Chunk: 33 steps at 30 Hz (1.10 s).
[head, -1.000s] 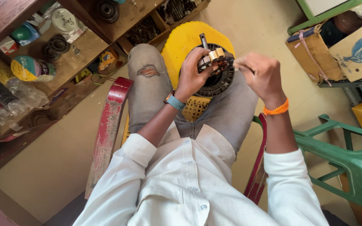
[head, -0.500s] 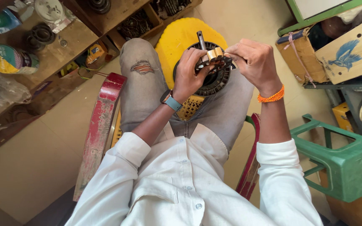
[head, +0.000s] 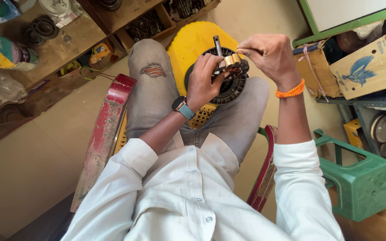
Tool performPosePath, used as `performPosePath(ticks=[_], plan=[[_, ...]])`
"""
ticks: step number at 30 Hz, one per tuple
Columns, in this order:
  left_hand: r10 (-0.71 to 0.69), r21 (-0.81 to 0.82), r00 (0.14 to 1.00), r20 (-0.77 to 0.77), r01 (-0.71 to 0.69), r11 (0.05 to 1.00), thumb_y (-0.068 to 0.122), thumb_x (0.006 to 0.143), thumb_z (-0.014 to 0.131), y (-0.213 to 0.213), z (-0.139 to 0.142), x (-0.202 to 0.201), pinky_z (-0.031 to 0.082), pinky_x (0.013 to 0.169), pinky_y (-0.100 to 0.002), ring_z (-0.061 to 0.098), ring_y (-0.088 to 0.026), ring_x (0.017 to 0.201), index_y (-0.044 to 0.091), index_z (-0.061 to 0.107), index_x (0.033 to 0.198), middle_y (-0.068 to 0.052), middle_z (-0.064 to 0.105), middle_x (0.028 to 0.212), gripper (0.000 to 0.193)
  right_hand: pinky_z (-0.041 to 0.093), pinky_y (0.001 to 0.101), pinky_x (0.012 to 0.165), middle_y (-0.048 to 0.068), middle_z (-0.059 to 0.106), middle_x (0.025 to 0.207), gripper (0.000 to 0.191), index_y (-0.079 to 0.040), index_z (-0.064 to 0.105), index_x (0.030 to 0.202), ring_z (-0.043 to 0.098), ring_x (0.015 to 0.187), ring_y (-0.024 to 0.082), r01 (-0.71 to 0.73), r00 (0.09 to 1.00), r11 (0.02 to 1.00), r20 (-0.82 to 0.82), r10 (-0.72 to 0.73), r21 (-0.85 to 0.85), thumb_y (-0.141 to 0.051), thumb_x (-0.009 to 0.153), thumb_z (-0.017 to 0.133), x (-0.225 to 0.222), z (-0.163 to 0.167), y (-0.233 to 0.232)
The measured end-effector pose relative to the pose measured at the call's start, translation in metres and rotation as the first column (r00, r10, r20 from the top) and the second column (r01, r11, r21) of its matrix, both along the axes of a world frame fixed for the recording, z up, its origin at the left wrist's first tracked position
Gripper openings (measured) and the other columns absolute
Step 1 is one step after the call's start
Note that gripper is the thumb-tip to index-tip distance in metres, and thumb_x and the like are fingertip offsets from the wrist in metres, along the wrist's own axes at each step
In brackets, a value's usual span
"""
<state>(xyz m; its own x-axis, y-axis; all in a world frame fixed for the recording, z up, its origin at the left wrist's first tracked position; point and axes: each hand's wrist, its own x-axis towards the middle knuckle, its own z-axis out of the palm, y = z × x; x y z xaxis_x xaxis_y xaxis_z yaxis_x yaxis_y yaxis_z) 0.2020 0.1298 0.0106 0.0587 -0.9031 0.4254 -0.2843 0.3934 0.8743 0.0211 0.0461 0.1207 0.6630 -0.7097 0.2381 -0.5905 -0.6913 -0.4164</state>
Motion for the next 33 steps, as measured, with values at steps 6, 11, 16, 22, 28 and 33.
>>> performPosePath(ticks=[6,11,16,22,28,33], plan=[[-0.002,0.005,1.0,0.01,0.002,1.0,0.003,0.084,0.079,0.0,-0.001,-0.001,0.048,0.086,-0.044,0.056,-0.034,0.1,0.005,0.059,0.117,-0.012,0.058,0.104,0.038,0.055,0.0333,0.073,0.011,0.074,0.094,0.009,-0.002,0.076,0.1,0.072,0.082,0.026,0.009,1.0,0.998,-0.029,-0.011,-0.061,-0.008,0.098,0.082,-0.003,0.009,0.007],[0.008,-0.014,1.0,0.006,-0.008,1.0,0.003,0.084,0.08,0.002,-0.004,-0.004,0.048,0.087,-0.045,0.056,-0.036,0.101,0.004,0.059,0.116,-0.013,0.058,0.104,0.039,0.054,0.035,0.072,0.01,0.075,0.093,0.009,-0.005,0.077,0.098,0.071,0.081,0.026,-0.017,0.995,0.994,-0.104,0.006,-0.105,-0.013,0.099,0.081,-0.011,-0.01,-0.007],[0.01,-0.013,1.0,-0.009,-0.01,1.0,0.002,0.083,0.081,0.002,-0.006,-0.006,0.048,0.086,-0.045,0.057,-0.036,0.099,0.004,0.059,0.112,-0.013,0.058,0.102,0.037,0.054,0.0351,0.071,0.009,0.075,0.089,0.01,-0.007,0.079,0.097,0.071,0.076,0.024,-0.053,0.993,0.997,-0.1,0.057,0.049,-0.017,0.096,0.08,-0.007,-0.046,-0.033],[-0.002,0.063,1.0,0.009,0.001,0.998,0.005,0.085,0.084,-0.001,-0.009,-0.009,0.049,0.085,-0.043,0.06,-0.035,0.099,0.008,0.058,0.112,-0.012,0.063,0.102,0.037,0.054,0.0346,0.071,0.01,0.075,0.088,0.013,-0.005,0.078,0.097,0.071,0.076,0.024,-0.086,0.995,0.965,-0.024,0.095,0.25,-0.017,0.091,0.079,0.001,-0.063,-0.046],[-0.186,0.277,0.678,-0.712,0.514,0.812,0.031,0.096,0.069,-0.021,-0.013,0.008,0.049,0.107,-0.037,0.063,-0.022,0.126,0.02,0.016,0.157,-0.008,0.065,0.134,0.082,0.054,0.0352,0.073,0.011,0.075,0.091,0.015,-0.005,0.078,0.098,0.071,0.08,0.026,-0.125,0.992,0.985,-0.017,0.128,0.116,-0.019,0.095,0.08,0.009,-0.054,-0.057],[-0.262,0.188,0.544,-0.797,0.636,0.748,0.043,0.108,0.052,-0.024,-0.016,0.025,0.045,0.114,-0.037,0.06,-0.02,0.127,0.019,0.016,0.163,-0.01,0.064,0.126,0.07,0.053,0.0375,0.073,0.01,0.072,0.089,0.018,-0.005,0.075,0.096,0.069,0.081,0.028,-0.204,0.976,0.976,-0.064,0.209,0.077,-0.022,0.096,0.08,0.029,-0.033,-0.056]])
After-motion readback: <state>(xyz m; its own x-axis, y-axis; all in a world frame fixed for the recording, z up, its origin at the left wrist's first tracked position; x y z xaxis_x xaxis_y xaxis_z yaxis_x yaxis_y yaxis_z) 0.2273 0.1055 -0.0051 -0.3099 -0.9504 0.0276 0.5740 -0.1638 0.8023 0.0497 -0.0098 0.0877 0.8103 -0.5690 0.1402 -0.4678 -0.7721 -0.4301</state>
